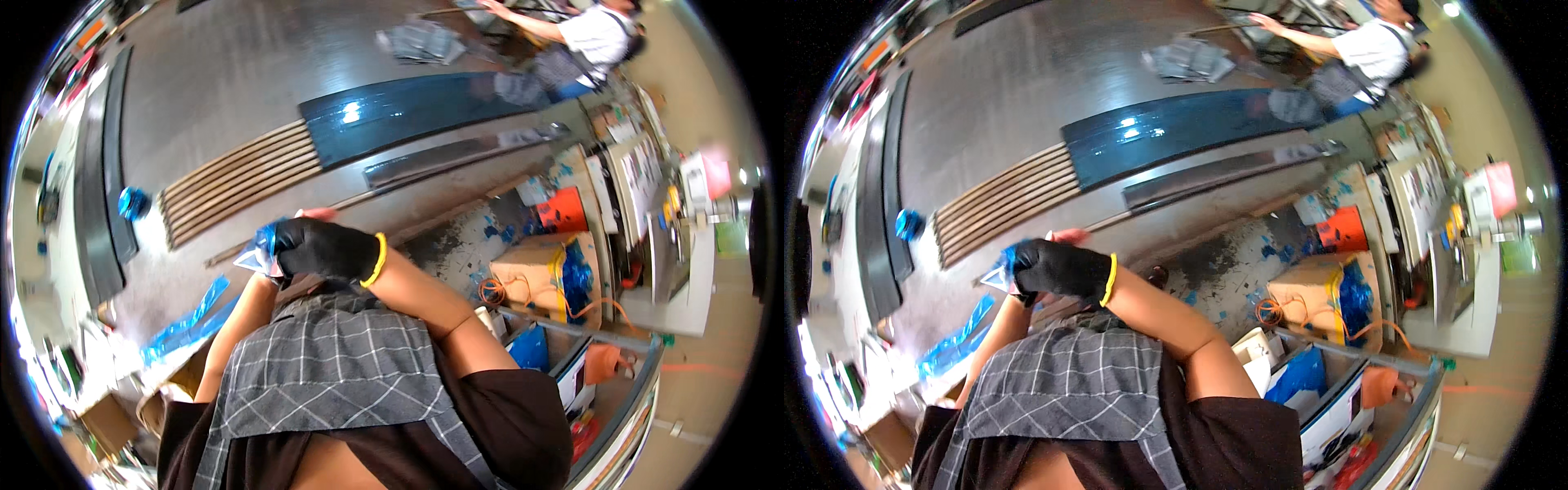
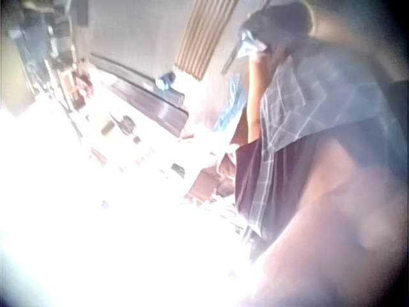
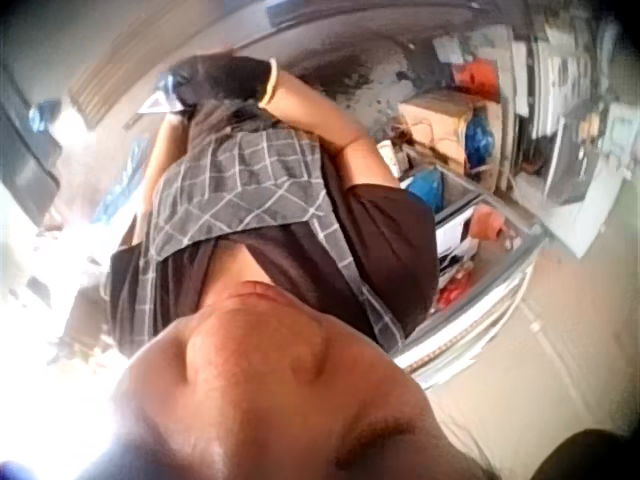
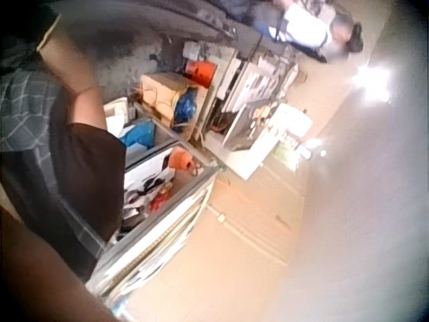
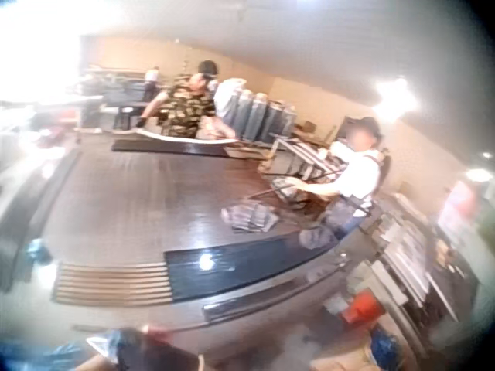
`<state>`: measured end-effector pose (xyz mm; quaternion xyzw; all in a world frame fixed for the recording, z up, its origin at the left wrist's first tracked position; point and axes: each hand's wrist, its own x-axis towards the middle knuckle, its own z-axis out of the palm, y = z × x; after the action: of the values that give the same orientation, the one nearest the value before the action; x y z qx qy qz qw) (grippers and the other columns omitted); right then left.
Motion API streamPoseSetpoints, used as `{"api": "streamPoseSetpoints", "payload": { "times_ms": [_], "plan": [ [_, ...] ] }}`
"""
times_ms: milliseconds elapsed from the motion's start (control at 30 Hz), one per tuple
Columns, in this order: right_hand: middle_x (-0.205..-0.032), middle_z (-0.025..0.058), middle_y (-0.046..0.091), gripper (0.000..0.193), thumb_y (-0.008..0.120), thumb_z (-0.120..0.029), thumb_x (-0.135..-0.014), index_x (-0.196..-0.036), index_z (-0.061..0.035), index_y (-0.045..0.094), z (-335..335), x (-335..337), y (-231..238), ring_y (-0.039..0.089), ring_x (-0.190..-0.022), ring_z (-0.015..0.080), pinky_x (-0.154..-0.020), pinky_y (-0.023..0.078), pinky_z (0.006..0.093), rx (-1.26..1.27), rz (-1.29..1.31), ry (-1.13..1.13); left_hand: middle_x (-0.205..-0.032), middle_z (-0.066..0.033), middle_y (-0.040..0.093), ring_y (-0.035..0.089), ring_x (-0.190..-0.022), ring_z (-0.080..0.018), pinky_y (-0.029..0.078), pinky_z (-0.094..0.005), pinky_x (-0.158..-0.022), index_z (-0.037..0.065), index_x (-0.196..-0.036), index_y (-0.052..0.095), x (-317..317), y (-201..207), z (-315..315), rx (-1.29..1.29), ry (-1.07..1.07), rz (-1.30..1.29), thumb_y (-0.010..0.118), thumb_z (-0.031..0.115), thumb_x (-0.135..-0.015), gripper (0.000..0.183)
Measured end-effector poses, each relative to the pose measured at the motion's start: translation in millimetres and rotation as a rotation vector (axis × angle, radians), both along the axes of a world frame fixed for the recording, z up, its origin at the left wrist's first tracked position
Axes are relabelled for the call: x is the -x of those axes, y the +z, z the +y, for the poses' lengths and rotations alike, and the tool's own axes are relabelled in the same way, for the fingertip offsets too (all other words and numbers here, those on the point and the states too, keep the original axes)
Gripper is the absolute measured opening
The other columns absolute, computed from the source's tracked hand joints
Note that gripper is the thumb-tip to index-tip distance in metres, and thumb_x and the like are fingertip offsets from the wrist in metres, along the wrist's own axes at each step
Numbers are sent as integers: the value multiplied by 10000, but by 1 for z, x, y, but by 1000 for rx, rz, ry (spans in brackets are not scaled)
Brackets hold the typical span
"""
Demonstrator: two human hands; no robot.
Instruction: The person peels a blue protective film from long metal strips and small metal rectangles, then stacks the strips together on a metal table.
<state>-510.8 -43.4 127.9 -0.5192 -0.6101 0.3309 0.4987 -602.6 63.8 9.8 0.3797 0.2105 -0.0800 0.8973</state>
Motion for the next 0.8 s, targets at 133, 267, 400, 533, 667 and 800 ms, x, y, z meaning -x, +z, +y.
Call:
{"api": "streamPoseSetpoints", "payload": {
  "times_ms": [133, 267, 400, 533, 667, 800],
  "plan": [
    [-908, 32, 619, 156, 683, -86, -823, -970, -46, 648, 26, -14, 75, 595, -866, 150, -798, 489, 300, 352, 1024, 303, -1040, -129, 676, 640, -917, -201, 512, -313, -796, 3, -1056, 659, 63, 30, -12, 187, -303, -391, 457, 529, -974, 570],
    [-904, 57, 600, 179, 668, -202, -890, -947, -59, 576, 11, -47, 53, 585, -818, 190, -757, 497, 323, 150, 863, 319, -819, -50, 701, 640, -784, -160, 519, -311, -751, 56, -858, 712, 153, 27, 74, -429, -174, 186, 529, 499, -949, 488],
    [-935, 26, 594, 185, 577, -184, -940, -1031, -23, 581, -8, -17, -23, 552, -858, 122, -804, 466, 273, 676, 481, 213, -827, -140, 711, 650, -719, -266, 524, -372, -715, 56, -952, 718, 297, 7, 213, -1429, 163, 752, 668, 263, -861, 232],
    [-968, 45, 618, 229, 525, -193, -972, -1084, -5, 591, -29, 13, -48, 582, -902, 124, -836, 474, 269, 811, 692, -58, -1128, -198, 622, 564, -1122, -379, 410, -434, -1006, 118, -1260, 583, 399, -15, 278, -2043, 466, 1640, 583, 95, -796, 465],
    [-979, 58, 646, 228, 543, -219, -978, -1071, -20, 605, -49, 16, -72, 615, -899, 132, -833, 501, 272, 790, 906, -314, -949, -134, 703, 678, -873, -258, 523, -378, -798, 86, -1063, 703, 271, 19, 235, -1890, 681, 735, 655, 250, -845, 277],
    [-952, 52, 643, 230, 557, -238, -969, -1048, -28, 609, -63, 4, -64, 608, -858, 125, -788, 497, 269, 689, 974, -438, -696, -100, 678, 659, -594, -163, 523, -316, -618, 60, -978, 726, 174, -45, 202, -1130, 684, 783, 640, 321, -899, 285]
  ]
}}
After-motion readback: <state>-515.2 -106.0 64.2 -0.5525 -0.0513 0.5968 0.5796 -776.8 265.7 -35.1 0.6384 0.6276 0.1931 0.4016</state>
